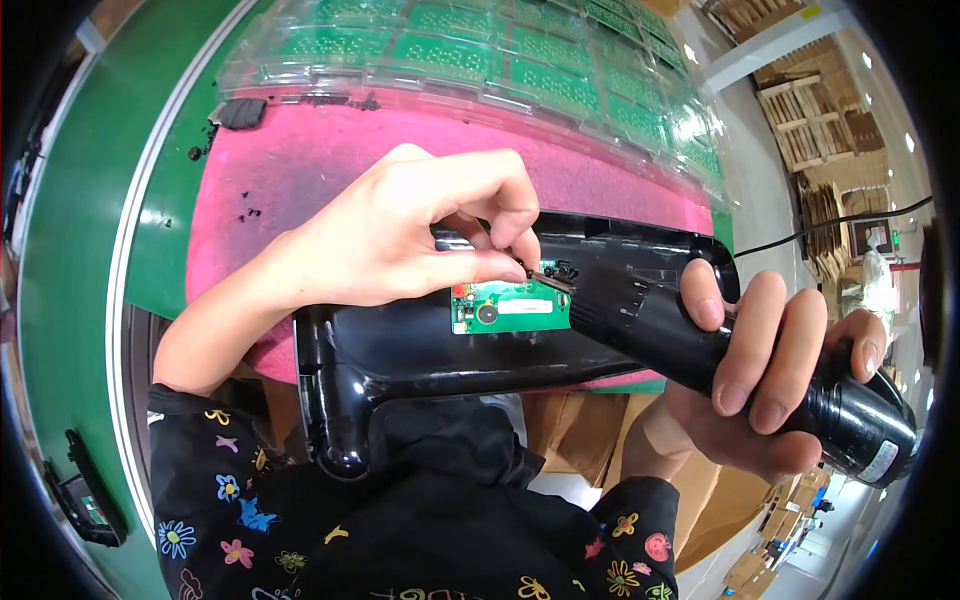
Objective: Installing a printed circuit board into a plastic housing and securing it with screws using an electric screwdriver.
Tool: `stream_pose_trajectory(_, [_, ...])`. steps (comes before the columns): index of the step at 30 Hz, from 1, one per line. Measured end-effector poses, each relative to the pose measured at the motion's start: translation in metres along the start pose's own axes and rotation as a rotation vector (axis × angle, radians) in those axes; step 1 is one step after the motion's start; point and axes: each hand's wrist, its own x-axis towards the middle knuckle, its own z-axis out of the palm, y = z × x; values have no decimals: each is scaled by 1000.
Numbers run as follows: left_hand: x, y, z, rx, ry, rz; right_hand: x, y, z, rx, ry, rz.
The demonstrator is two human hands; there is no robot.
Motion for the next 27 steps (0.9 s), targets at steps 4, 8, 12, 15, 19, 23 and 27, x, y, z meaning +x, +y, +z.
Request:
stream_pose_trajectory(4, [1, 4, -2, 24, -29, -145, -3, -1, 1, -50, 65, -6])
stream_pose_trajectory(8, [1, 3, 0, 322, -127, -82, -7, -12, -14, -109, 127, 58])
stream_pose_trajectory(12, [-8, -4, 5, 551, -207, 66, -9, -4, -26, -252, 170, 207])
stream_pose_trajectory(15, [-12, -3, 6, 671, -281, 44, -11, 4, -23, -312, 267, 220])
stream_pose_trajectory(19, [-12, 2, 10, 780, -362, -15, -15, 10, -29, -330, 270, 218])
stream_pose_trajectory(23, [-16, -5, 14, 780, -297, 57, -16, 16, -33, -319, 264, 211])
stream_pose_trajectory(27, [-15, -1, 14, 799, -308, 41, -16, 18, -34, -340, 242, 263])
